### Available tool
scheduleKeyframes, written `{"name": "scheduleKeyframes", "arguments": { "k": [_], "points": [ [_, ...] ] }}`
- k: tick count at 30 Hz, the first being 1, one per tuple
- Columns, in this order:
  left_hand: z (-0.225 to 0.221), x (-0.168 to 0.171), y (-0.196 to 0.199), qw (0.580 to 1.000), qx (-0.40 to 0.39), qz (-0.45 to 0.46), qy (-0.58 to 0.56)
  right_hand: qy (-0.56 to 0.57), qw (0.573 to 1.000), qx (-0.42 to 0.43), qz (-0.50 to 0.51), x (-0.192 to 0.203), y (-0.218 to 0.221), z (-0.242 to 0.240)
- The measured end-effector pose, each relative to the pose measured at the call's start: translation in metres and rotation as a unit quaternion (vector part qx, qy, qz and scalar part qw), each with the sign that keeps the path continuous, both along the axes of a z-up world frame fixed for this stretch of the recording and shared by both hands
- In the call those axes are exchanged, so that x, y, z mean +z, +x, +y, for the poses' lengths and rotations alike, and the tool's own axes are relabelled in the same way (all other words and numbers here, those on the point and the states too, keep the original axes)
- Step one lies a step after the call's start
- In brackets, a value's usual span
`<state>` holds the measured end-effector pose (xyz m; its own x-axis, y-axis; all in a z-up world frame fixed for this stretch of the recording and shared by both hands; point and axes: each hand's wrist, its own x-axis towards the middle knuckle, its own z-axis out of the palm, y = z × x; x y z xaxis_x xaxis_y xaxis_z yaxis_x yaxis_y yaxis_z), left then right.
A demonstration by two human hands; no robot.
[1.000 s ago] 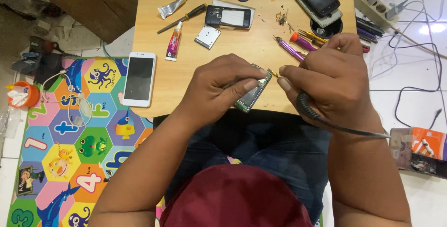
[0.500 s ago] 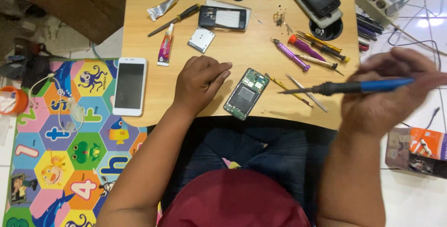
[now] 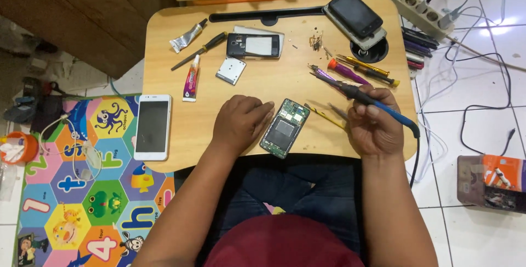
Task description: Repairing a mobile phone motherboard by unscrewing components and soldering.
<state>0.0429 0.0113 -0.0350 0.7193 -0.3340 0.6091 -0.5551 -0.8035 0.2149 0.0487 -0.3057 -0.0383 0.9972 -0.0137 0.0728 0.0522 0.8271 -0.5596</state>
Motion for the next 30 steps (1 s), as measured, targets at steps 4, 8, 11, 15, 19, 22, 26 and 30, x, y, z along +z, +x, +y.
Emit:
{"name": "scheduleKeyframes", "arguments": {
  "k": [4, 8, 11, 15, 19, 22, 26, 30],
  "points": [
    [0.000, 0.000, 0.000, 1.000, 0.017, 0.003, 0.001, 0.007, 0.999, 0.031, 0.003, -0.030, 0.010, -0.013],
    [0.001, 0.001, 0.000, 1.000, 0.010, 0.027, -0.008, 0.079, 0.996, 0.045, 0.022, -0.049, 0.015, -0.028],
    [0.002, 0.001, -0.001, 0.999, 0.008, 0.036, -0.015, 0.073, 0.996, 0.040, 0.020, -0.042, 0.012, -0.024],
    [0.001, 0.005, -0.001, 0.999, -0.010, 0.025, -0.020, 0.011, 0.999, 0.042, 0.009, -0.042, 0.014, -0.019],
    [0.000, 0.005, -0.003, 0.999, -0.014, 0.010, -0.027, 0.005, 0.999, 0.038, 0.003, -0.035, 0.011, -0.020],
    [0.000, 0.007, -0.003, 0.999, -0.015, 0.007, -0.033, 0.003, 0.999, 0.027, 0.026, -0.035, 0.009, -0.019],
    [-0.001, 0.006, -0.001, 0.999, -0.019, 0.009, -0.036, -0.001, 0.998, 0.053, 0.035, -0.034, 0.009, -0.008],
    [-0.001, 0.005, -0.003, 0.999, -0.019, 0.014, -0.035, -0.024, 0.996, 0.078, 0.031, -0.036, 0.004, -0.001]
  ]
}}
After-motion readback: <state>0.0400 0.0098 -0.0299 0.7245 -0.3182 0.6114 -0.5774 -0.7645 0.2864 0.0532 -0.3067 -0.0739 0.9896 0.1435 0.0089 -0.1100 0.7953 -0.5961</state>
